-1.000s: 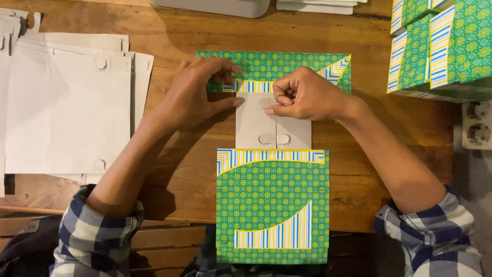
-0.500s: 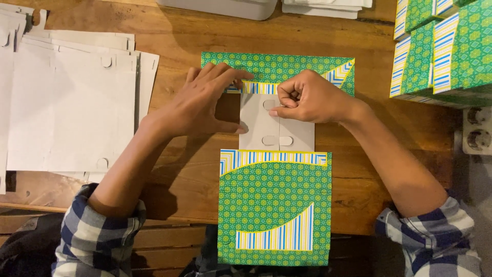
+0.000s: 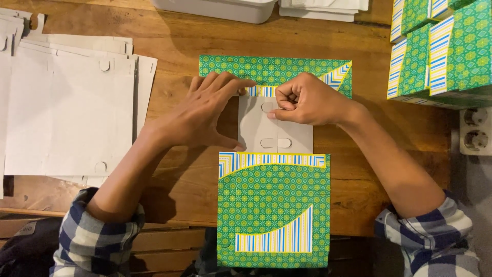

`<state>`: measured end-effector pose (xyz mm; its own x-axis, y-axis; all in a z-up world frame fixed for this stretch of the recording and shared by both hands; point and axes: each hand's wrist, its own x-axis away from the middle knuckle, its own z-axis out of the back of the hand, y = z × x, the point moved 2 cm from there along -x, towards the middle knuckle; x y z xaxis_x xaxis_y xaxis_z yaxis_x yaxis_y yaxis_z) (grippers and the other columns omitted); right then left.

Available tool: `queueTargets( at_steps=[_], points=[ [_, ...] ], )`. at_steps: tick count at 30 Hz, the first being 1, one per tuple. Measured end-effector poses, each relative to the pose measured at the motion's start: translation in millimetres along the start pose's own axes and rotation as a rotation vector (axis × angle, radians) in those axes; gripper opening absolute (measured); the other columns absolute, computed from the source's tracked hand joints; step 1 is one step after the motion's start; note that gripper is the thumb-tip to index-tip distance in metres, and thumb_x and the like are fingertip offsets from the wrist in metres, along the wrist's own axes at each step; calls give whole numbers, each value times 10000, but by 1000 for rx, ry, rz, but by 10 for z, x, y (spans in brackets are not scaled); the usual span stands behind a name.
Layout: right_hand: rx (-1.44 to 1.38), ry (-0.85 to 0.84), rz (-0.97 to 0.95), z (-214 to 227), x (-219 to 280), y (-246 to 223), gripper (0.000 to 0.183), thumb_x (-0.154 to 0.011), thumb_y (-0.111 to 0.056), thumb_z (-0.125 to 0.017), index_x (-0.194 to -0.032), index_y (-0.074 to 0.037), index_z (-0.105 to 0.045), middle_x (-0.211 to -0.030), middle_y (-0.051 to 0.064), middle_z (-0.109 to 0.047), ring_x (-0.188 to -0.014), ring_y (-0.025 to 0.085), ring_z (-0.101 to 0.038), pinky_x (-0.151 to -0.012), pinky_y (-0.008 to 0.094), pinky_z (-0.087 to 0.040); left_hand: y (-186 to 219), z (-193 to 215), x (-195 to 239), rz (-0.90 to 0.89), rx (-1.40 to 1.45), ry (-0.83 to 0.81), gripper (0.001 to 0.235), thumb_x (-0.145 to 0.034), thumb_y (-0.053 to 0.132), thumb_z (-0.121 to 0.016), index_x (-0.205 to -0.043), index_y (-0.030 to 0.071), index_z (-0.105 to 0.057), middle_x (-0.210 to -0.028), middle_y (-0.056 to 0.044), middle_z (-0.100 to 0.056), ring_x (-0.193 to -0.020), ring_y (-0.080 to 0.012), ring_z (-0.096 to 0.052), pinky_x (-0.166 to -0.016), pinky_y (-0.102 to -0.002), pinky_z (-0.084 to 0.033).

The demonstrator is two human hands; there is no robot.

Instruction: The person assembles a flat-pack cardboard box by folding along pre-scored lines and tucking tabs into slots. They handle multiple white cardboard blanks and patterned finished boxes, folding sides and securing flaps to form a rectangular container.

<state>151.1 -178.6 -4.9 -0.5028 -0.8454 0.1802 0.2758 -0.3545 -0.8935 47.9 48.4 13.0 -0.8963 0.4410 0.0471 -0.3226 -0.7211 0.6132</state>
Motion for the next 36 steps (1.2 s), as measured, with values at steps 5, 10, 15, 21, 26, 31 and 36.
queueTargets(
  at_steps=[5, 10, 15, 21, 26, 31, 36],
  points=[
    [1, -3, 0, -6, -11, 32, 377, -835, -17, -763, -570, -107, -510, -430, -18, -407, -453, 86, -341, -464, 243, -300, -117, 10, -30, -30, 92, 24, 1062, -617, 411, -994, -1487, 144, -446, -1189, -46, -522, -1114, -249, -486, -932, -392, -326],
    [3, 2, -2, -1, 0, 30, 367, -831, -19, -757, -575, -109, -511, -433, -19, -409, -457, 87, -342, -465, 245, -305, -155, 58, -54, -40, 180, 82, 780, -807, 294, -895, -1446, 127, -479, -1154, -22, -611, -1081, -220, -566, -884, -378, -360],
    [0, 6, 10, 2, 2, 46, 363, -823, -11, -757, -573, -106, -512, -438, -17, -412, -459, 91, -344, -469, 252, -303, -169, 31, -78, -64, 191, 142, 626, -855, 155, -818, -1407, 95, -529, -1096, -42, -693, -1035, -248, -651, -879, -404, -427],
    [-2, 10, 17, -5, -12, 45, 358, -809, -12, -765, -575, -112, -512, -437, -23, -408, -459, 84, -341, -469, 245, -297, -228, -52, -129, -72, 188, 240, 525, -879, 99, -783, -1363, 111, -582, -1018, -20, -722, -936, -229, -682, -822, -381, -481],
    [5, 7, 13, -7, -4, 40, 362, -813, -17, -767, -569, -109, -516, -433, -19, -412, -450, 88, -343, -466, 249, -298, -223, -91, -144, -53, 161, 271, 485, -863, 64, -780, -1315, 89, -606, -989, -41, -735, -910, -256, -698, -811, -382, -515],
    [6, 2, 13, 5, -13, 52, 363, -807, -21, -768, -571, -114, -508, -430, -24, -405, -454, 83, -336, -468, 245, -292, -136, -2, -118, -66, 130, 241, 533, -815, 56, -814, -1307, 62, -607, -995, -67, -737, -911, -279, -692, -812, -400, -520],
    [2, -1, 4, 0, -5, 59, 359, -824, -16, -758, -575, -105, -515, -437, -19, -406, -457, 87, -344, -470, 251, -300, -39, 66, -66, -23, 109, 117, 708, -772, 219, -885, -1387, 104, -553, -1125, -47, -681, -1020, -266, -614, -870, -407, -424]
  ],
)
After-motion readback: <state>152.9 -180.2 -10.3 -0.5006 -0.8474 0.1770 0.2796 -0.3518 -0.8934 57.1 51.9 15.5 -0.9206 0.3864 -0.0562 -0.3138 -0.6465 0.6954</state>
